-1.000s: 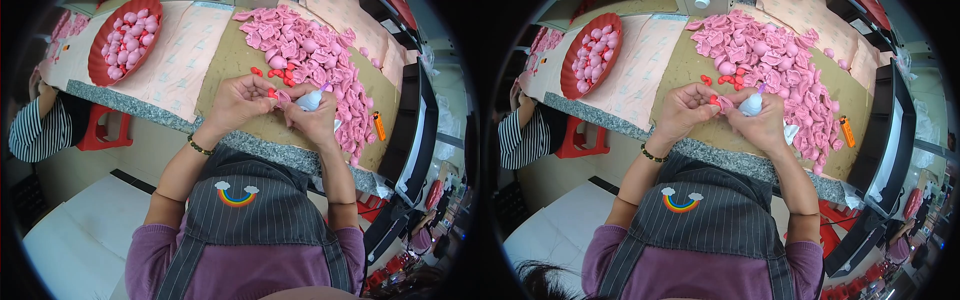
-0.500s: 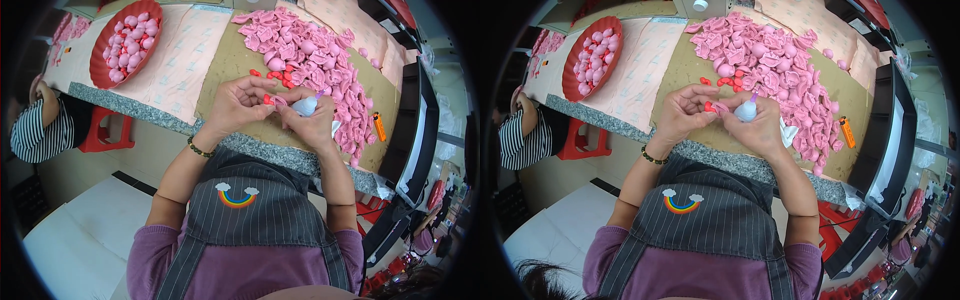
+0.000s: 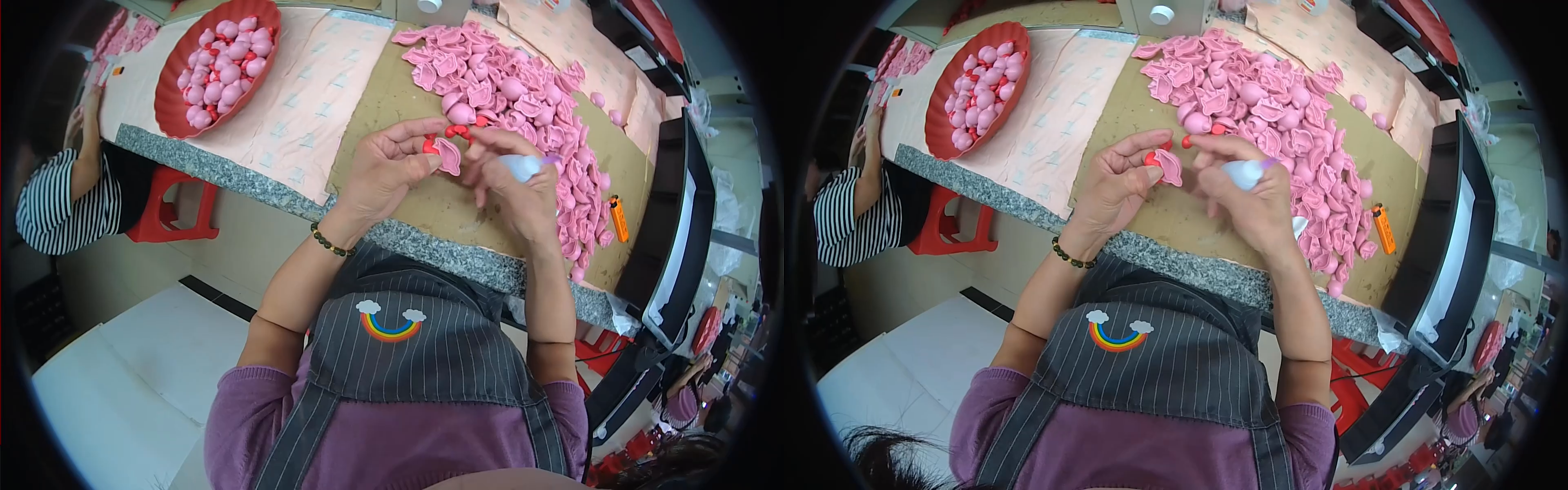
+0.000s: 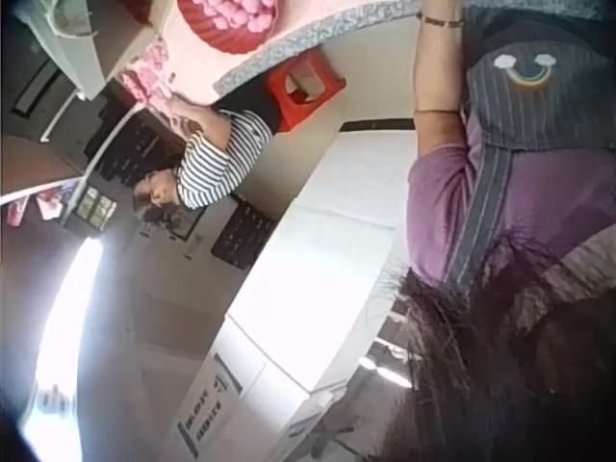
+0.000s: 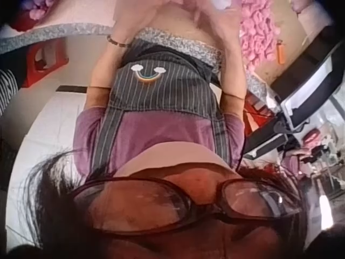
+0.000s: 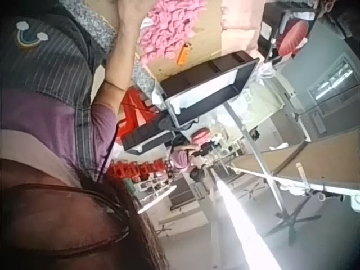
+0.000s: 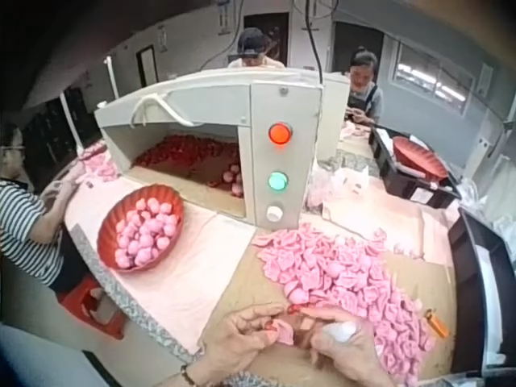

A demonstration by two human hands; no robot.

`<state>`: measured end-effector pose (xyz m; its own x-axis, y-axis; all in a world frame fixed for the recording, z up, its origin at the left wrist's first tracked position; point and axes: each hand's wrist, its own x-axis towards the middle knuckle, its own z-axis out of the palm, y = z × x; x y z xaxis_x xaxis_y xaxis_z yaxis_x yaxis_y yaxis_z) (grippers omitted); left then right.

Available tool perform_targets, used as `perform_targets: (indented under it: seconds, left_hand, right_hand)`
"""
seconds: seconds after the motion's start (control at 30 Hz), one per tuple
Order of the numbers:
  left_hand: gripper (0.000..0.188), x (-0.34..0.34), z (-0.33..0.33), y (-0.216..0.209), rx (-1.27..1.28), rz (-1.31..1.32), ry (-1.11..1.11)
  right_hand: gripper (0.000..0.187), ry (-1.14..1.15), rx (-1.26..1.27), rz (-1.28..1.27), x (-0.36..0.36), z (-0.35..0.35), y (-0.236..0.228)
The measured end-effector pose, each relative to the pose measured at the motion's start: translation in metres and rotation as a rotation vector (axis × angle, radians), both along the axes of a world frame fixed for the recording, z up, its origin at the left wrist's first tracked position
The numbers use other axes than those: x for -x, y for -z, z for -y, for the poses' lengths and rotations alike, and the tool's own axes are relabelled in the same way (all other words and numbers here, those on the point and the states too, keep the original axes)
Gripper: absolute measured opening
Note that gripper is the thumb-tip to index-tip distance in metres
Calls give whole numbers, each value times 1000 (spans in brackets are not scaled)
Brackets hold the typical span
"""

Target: Assembling small pink toy parts using liquid glue at a factory workbench.

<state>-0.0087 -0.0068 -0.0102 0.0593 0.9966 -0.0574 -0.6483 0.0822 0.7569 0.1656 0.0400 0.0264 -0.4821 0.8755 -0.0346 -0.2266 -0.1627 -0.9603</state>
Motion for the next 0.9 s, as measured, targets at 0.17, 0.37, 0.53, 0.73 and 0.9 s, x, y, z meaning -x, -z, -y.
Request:
perform_targets:
  seconds: [0.17, 0.37, 0.53, 0.73, 0.9]
  left_hand:
    - [43, 5, 0, 4, -4, 145, -8]
    - [32, 7, -1, 5, 28, 225, 37]
    - [33, 8, 0, 6, 12, 291, 108]
    - [34, 5, 0, 6, 19, 265, 142]
    - [33, 4, 0, 6, 7, 171, 140]
  right_hand:
    - [39, 8, -58, 169, -7, -5, 0]
    - [31, -68, -184, 287, -11, -4, -12]
    - [16, 217, -210, 218, -4, 4, -29]
    - [24, 264, -682, 297, -23, 5, -33]
    - [21, 260, -761, 344, -25, 10, -34]
